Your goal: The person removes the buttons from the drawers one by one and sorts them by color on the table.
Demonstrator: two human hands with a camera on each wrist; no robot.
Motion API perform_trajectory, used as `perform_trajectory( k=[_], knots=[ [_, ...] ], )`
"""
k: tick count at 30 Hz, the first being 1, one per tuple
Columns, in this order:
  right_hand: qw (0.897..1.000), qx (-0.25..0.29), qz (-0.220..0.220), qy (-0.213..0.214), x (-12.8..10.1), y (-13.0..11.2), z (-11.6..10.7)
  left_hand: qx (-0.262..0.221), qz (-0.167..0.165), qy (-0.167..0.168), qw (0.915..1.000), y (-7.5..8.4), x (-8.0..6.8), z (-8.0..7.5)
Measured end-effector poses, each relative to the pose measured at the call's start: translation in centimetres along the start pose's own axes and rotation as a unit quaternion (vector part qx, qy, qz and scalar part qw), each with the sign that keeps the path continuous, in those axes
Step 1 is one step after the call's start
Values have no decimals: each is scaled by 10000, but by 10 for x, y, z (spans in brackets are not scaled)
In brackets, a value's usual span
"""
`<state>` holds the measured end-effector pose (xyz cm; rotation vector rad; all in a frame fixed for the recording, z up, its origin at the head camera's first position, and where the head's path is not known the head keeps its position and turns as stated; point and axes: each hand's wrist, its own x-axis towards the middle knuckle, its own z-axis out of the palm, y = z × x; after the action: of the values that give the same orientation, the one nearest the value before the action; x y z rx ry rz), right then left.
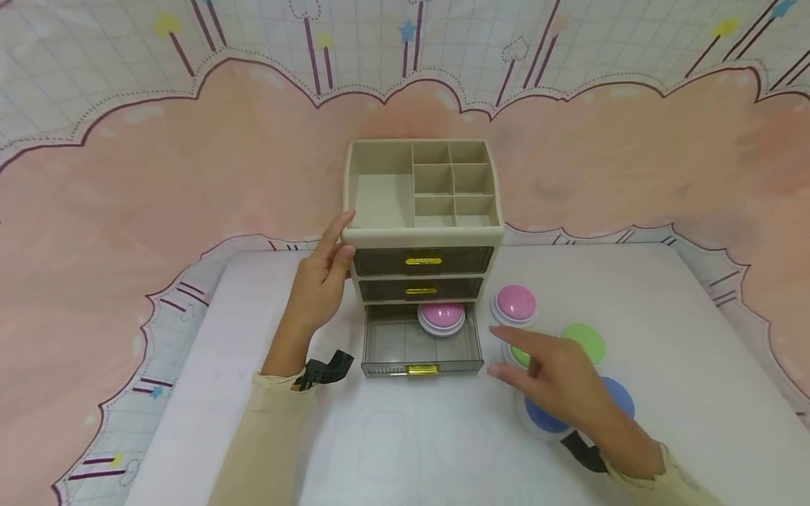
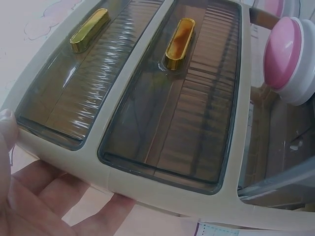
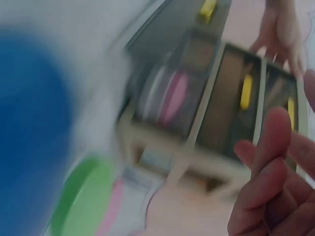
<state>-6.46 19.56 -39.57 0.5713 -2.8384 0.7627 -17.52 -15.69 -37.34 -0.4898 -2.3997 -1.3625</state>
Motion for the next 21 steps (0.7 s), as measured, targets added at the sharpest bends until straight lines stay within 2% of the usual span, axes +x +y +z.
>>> perform_trajectory(
  k=[4,9,15,21],
  knots=[
    [9996,152,-239,89,27,-14,22,-46,26,27,10000,-1,0,-1],
    [9993,-91,-369,8,54,-21,42,-80,-16,20,10000,-2,1,-2],
    [9983,-419,-396,14,66,-25,59,-77,-34,-41,10000,-2,0,-2],
    [9928,-1162,-237,-148,72,-24,71,-65,33,-10,10000,-3,0,-1]
  ],
)
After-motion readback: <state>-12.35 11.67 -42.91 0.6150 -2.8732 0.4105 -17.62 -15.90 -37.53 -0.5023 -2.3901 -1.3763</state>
